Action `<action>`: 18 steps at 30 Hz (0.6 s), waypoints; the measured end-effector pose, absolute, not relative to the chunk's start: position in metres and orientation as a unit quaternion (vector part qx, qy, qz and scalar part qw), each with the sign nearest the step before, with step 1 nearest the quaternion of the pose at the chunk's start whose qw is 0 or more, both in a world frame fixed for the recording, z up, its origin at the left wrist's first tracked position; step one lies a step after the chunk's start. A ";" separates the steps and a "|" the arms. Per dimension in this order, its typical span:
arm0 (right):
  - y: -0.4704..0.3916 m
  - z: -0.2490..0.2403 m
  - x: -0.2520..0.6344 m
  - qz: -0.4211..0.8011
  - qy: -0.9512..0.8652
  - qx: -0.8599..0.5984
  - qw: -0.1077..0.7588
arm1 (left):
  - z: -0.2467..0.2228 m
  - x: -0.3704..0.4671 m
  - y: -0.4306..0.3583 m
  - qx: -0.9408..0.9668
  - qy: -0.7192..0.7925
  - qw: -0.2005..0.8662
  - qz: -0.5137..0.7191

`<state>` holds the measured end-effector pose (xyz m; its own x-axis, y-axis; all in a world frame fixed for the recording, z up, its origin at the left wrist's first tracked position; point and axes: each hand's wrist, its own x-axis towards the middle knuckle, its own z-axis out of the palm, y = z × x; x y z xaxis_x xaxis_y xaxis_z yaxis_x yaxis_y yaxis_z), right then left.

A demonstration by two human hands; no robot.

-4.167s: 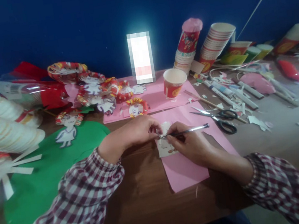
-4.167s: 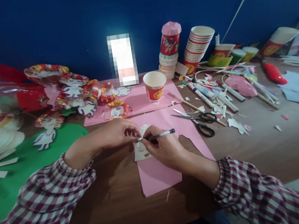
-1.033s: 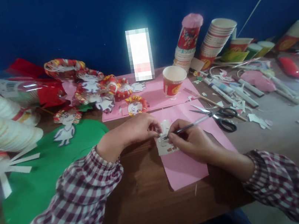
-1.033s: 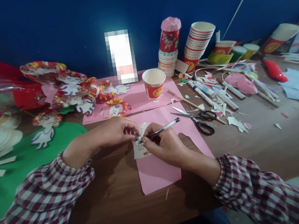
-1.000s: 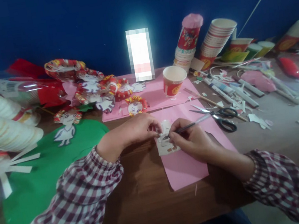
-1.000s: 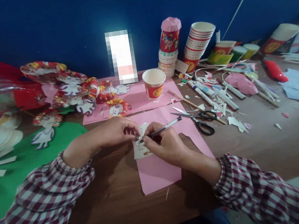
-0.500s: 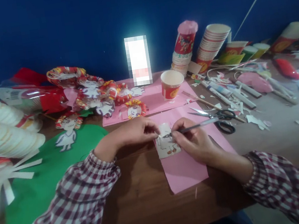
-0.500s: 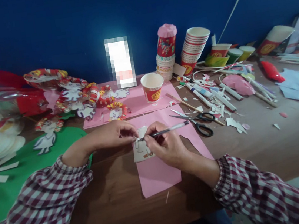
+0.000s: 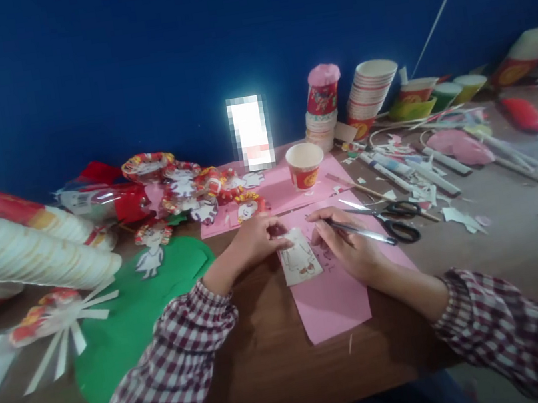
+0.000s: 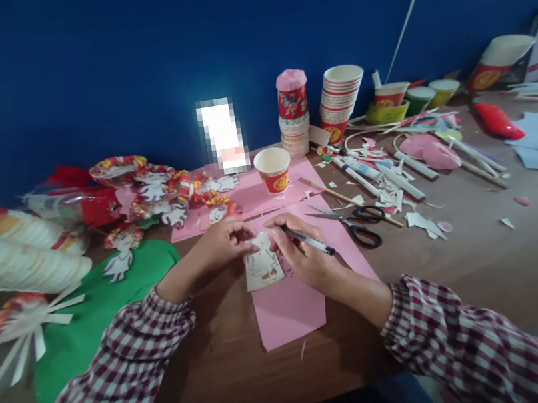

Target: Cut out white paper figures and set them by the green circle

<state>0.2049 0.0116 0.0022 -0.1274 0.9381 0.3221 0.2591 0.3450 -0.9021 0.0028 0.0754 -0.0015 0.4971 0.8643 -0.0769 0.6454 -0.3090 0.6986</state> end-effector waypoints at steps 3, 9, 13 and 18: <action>0.013 0.005 0.207 0.361 -0.647 -0.448 0.501 | 0.000 -0.001 0.078 0.776 0.465 0.395 0.161; 0.017 0.006 0.211 0.383 -0.616 -0.446 0.525 | 0.022 -0.005 0.073 0.691 0.501 0.466 0.234; 0.021 0.005 0.214 0.383 -0.608 -0.461 0.520 | 0.030 -0.003 0.069 0.735 0.523 0.401 0.161; 0.024 0.004 0.215 0.386 -0.614 -0.455 0.516 | 0.028 0.006 0.064 0.793 0.494 0.345 0.087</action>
<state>0.2155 0.0242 0.0037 -0.0525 0.9577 0.2829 0.1601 0.2877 -0.9442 0.0056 0.0636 0.0284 0.4960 0.8443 -0.2026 0.7239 -0.2733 0.6335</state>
